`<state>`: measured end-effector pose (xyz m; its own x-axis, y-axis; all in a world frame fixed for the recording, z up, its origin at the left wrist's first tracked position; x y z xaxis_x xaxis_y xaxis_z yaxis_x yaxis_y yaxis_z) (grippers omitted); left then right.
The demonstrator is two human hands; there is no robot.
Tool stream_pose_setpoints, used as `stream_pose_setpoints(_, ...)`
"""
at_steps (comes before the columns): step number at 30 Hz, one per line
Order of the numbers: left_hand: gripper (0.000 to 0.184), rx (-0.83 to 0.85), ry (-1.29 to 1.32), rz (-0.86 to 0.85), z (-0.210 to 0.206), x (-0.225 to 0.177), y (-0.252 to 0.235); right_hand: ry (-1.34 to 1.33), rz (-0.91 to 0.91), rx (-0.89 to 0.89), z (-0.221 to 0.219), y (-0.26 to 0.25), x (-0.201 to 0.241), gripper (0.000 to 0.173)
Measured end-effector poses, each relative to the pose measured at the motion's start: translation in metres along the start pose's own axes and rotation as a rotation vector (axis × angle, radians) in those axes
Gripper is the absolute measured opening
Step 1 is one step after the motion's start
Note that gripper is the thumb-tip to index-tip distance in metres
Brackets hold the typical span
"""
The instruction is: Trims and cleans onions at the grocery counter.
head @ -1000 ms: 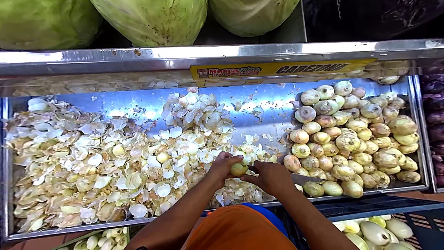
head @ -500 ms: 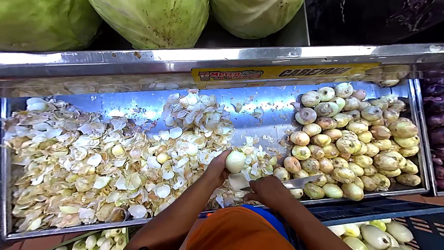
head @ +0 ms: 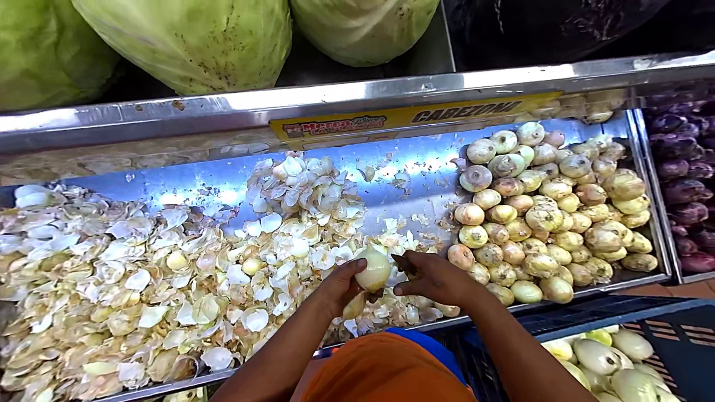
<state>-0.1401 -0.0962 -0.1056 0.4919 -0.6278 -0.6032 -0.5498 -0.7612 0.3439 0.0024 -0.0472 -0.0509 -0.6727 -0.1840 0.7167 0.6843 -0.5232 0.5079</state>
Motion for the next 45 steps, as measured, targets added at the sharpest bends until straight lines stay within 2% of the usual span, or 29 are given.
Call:
stream_pose_setpoints(2,0.075,0.026,-0.028,-0.002,-0.005,-0.001,0.0,0.01,0.014,-0.02,0.0,-0.003,0.006,0.058)
stream_pose_setpoints(6,0.062,0.0,0.022,0.003,-0.01,0.0,0.001,0.233,0.11,-0.192,0.004,0.0,0.016,0.061)
stream_pose_setpoints(8,0.06,-0.08,0.048,0.022,-0.008,0.002,0.001,0.38,0.171,-0.255,-0.006,0.004,0.027,0.066)
stream_pose_setpoints(11,0.063,-0.203,0.113,0.055,-0.001,0.009,0.001,0.55,0.179,-0.17,-0.038,0.003,0.043,0.071)
stream_pose_setpoints(13,0.071,-0.252,0.154,0.081,0.001,0.017,0.0,0.593,0.107,-0.053,-0.056,0.0,0.042,0.072)
stream_pose_setpoints(16,0.078,-0.247,0.196,0.083,0.001,0.024,-0.002,0.504,-0.004,0.164,-0.064,0.004,0.03,0.056)
stream_pose_setpoints(17,0.075,-0.219,0.205,0.07,0.001,0.024,-0.001,0.432,-0.02,0.199,-0.06,0.008,0.025,0.054)
stream_pose_setpoints(18,0.064,-0.19,0.2,0.045,0.001,0.021,0.0,0.326,-0.038,0.186,-0.051,0.013,0.019,0.056)
stream_pose_setpoints(19,0.047,-0.161,0.157,0.021,0.0,0.017,0.001,0.179,-0.066,0.126,-0.038,0.018,0.011,0.058)
stream_pose_setpoints(20,0.041,-0.139,0.083,0.013,-0.001,0.011,0.002,0.004,-0.097,0.02,-0.023,0.022,0.0,0.056)
stream_pose_setpoints(22,0.067,-0.126,-0.18,0.052,-0.004,0.002,0.002,-0.32,-0.185,-0.213,-0.003,0.029,-0.022,0.049)
stream_pose_setpoints(23,0.078,-0.108,-0.357,0.083,-0.008,0.002,-0.001,-0.436,-0.221,-0.275,-0.002,0.032,-0.03,0.047)
stream_pose_setpoints(26,0.092,-0.08,-0.886,0.215,-0.027,0.014,-0.012,-0.559,-0.225,-0.156,-0.024,0.03,-0.03,0.06)
stream_pose_setpoints(29,0.093,-0.095,-1.17,0.329,-0.042,0.024,-0.015,-0.535,-0.212,-0.145,-0.034,0.028,-0.034,0.065)
stream_pose_setpoints(31,0.088,-0.102,-1.281,0.378,-0.049,0.023,-0.017,-0.535,-0.205,-0.222,-0.031,0.036,-0.041,0.064)
stream_pose_setpoints(37,0.055,-0.082,-1.495,0.426,-0.073,0.023,-0.029,-0.684,-0.175,-0.454,-0.032,0.069,-0.067,0.058)
stream_pose_setpoints(39,0.049,0.031,-1.531,0.443,-0.086,0.03,-0.033,-0.754,-0.145,-0.483,-0.036,0.083,-0.074,0.054)
stream_pose_setpoints(43,0.05,0.297,-1.585,0.448,-0.111,0.048,-0.042,-0.863,-0.104,-0.504,-0.048,0.115,-0.082,0.053)
stream_pose_setpoints(45,0.05,0.366,-1.617,0.455,-0.124,0.057,-0.047,-0.885,-0.095,-0.532,-0.053,0.13,-0.089,0.052)
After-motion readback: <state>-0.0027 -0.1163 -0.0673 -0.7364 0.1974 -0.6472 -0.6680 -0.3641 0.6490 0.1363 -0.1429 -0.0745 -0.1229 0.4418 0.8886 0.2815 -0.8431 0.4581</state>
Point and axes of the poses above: each hand's wrist, its own y-axis away from the middle knuckle, its own z-axis out of the back of the hand, x = y × z, the point moved 10 cm from there along -y, towards the middle knuckle, and after that the axes turned 11 degrees about x, right-handed, at the moved point
